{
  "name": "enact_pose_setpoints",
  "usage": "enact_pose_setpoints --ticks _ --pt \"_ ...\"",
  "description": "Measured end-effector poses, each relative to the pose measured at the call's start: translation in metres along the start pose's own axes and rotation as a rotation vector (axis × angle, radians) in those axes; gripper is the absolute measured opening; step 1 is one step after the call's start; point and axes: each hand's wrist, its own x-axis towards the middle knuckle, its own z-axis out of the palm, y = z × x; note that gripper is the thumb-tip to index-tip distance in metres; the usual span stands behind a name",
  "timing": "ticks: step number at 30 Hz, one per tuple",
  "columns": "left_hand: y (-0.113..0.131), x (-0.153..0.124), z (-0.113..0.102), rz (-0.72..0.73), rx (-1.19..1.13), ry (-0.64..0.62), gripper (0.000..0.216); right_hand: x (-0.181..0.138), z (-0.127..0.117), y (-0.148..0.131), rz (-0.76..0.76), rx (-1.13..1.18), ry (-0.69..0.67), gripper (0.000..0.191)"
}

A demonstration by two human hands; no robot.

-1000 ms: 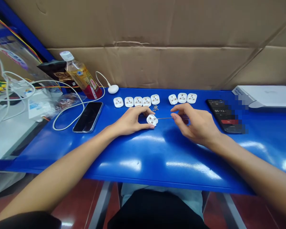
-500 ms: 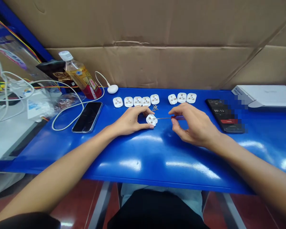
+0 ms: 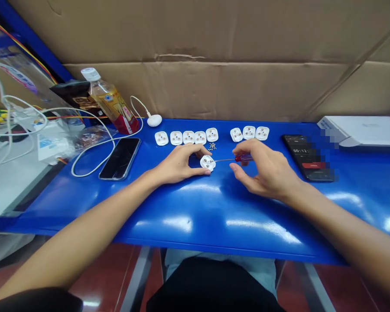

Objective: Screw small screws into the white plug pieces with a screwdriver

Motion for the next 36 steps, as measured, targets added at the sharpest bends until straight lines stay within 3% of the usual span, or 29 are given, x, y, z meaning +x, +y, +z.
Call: enact_pose_setpoints --ticks 3,14,21,27,36 --pt "0.001 0.000 0.000 -0.002 -0.007 0.000 0.049 -0.001 0.001 0.002 0.060 -0.045 -0.017 0.014" --pt "0.004 0.000 -0.002 0.016 -0.006 -0.017 0.054 0.000 -0.001 0.007 -0.082 0.026 0.047 0.024" --pt "0.005 0.000 -0.003 0.015 0.015 0.000 0.065 0.000 0.003 0.014 0.056 -0.014 0.047 0.021" --pt "0.004 0.008 -0.001 0.030 0.012 0.049 0.042 -0.001 0.015 0.026 0.159 0.032 -0.031 0.015" --pt "0.004 0.016 0.003 0.002 -0.037 -0.007 0.050 -0.002 0.017 0.027 0.180 0.064 -0.045 0.014"
